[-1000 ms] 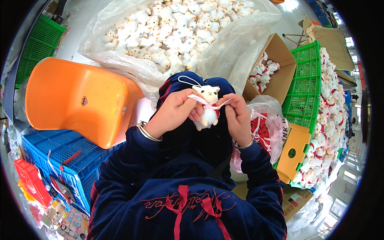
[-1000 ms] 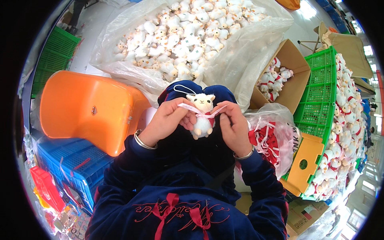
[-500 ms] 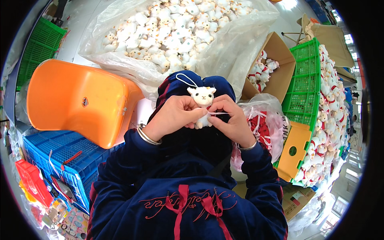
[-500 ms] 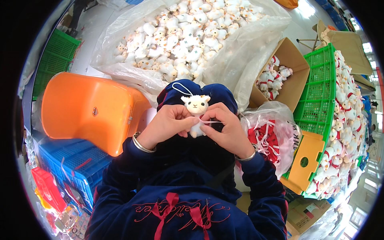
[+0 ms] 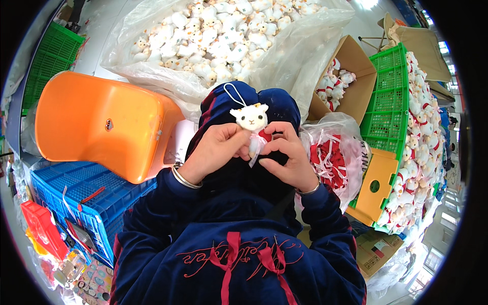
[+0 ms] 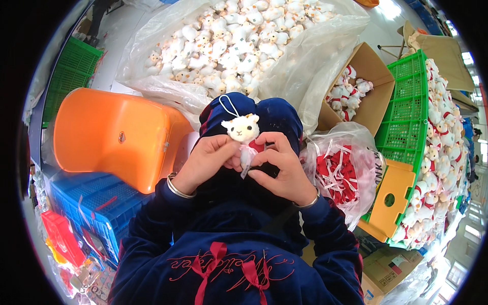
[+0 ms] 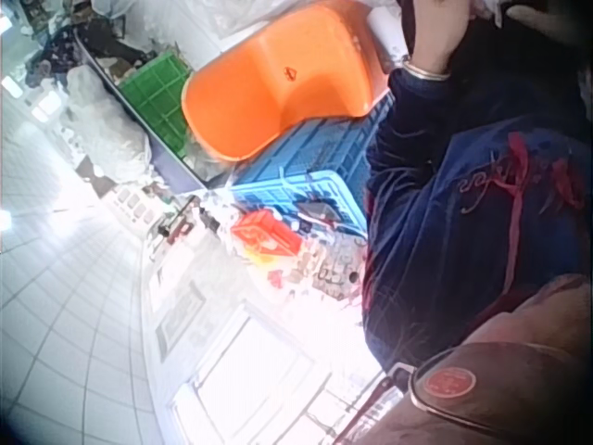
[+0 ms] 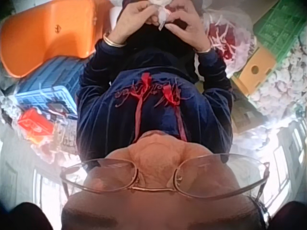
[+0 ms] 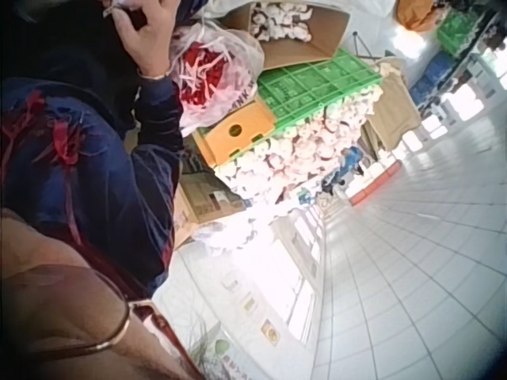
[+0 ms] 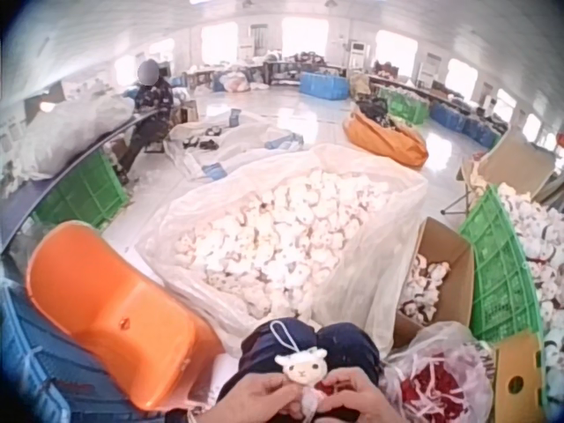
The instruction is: The person ties pink ribbons around the necks of small white plush toys. They pick up each toy, wrap the ribbon, and adjust the bow before placing the finished toy into a nearby orange bin.
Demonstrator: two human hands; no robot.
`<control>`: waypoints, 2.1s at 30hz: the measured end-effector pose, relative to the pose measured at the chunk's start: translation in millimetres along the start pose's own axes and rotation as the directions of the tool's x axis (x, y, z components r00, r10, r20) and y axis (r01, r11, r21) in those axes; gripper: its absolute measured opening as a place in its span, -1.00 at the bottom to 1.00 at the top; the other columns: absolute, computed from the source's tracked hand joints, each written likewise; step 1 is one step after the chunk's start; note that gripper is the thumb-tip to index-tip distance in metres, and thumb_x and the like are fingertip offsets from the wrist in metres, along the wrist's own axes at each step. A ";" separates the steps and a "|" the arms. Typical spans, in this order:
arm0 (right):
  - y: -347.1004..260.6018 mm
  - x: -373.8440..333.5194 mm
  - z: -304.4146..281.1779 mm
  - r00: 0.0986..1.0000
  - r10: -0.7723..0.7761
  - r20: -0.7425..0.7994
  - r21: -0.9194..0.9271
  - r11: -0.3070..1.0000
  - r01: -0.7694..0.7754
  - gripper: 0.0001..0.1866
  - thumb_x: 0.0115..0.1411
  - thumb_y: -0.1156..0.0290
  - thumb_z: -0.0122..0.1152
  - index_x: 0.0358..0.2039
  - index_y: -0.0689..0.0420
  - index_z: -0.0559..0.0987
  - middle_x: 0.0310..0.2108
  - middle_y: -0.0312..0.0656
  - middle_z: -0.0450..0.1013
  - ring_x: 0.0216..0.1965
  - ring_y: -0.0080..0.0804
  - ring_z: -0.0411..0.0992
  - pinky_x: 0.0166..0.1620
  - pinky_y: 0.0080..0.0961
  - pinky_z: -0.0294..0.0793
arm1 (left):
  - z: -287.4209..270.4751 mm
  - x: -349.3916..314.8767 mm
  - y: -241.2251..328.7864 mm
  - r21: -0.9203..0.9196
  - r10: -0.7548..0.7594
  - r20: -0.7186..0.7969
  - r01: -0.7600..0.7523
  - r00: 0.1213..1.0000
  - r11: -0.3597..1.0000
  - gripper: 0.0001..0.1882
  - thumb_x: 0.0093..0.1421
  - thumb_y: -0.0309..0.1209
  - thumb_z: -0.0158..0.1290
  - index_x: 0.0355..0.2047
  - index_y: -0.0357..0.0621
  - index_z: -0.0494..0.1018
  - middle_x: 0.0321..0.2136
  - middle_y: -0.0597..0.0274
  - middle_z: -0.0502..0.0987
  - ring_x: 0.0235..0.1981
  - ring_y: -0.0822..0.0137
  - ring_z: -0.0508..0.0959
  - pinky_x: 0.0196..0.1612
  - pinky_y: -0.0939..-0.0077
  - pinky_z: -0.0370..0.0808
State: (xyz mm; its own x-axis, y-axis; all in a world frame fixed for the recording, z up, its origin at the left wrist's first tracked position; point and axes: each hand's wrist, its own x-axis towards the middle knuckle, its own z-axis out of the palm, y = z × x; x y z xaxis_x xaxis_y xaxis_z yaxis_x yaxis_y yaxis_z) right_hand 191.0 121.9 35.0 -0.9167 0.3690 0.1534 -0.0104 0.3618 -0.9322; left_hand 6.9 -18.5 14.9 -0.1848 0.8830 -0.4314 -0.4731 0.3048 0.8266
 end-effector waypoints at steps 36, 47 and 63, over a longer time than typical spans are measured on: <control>8.9 39.1 -2.6 0.946 0.291 -0.143 0.039 0.957 -0.289 -0.34 0.19 0.37 0.49 0.24 0.22 0.39 -0.27 -0.25 0.55 -0.42 -0.61 0.40 -0.33 -0.61 0.41 | 9.7 1.1 41.7 0.697 0.376 -0.091 -0.210 0.922 0.686 -0.84 0.30 -0.39 0.25 -0.28 -0.23 0.58 -0.55 0.39 0.53 -0.57 0.62 0.41 -0.49 0.60 0.34; 12.5 50.7 -5.7 0.959 0.267 -0.099 -0.034 0.962 -0.271 -0.33 0.15 0.36 0.50 0.21 0.24 0.39 -0.23 -0.19 0.53 -0.36 -0.52 0.46 -0.26 -0.55 0.48 | 10.0 13.3 45.5 0.380 0.145 -0.166 -0.072 0.975 0.922 -0.86 0.34 -0.44 0.15 -0.25 -0.30 0.54 -0.46 0.24 0.63 -0.50 0.52 0.63 -0.39 0.61 0.54; 10.8 56.2 -10.5 0.901 0.428 -0.064 -0.056 0.900 -0.432 -0.33 0.14 0.44 0.46 0.22 0.25 0.37 -0.05 -0.08 0.53 -0.15 -0.39 0.57 -0.09 -0.45 0.56 | 8.9 48.3 27.8 0.169 0.133 -0.129 -0.111 0.983 0.979 -0.88 0.36 -0.45 0.12 -0.26 -0.28 0.49 -0.48 0.27 0.60 -0.57 0.56 0.59 -0.49 0.68 0.51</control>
State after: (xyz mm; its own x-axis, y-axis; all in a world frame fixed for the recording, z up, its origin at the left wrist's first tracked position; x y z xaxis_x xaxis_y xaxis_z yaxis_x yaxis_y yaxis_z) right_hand 143.5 155.5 37.0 -0.8052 0.5422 -0.2400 0.4086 0.2140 -0.8873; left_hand -7.5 35.8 20.3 -0.3562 0.8621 -0.3603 -0.2975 0.2609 0.9184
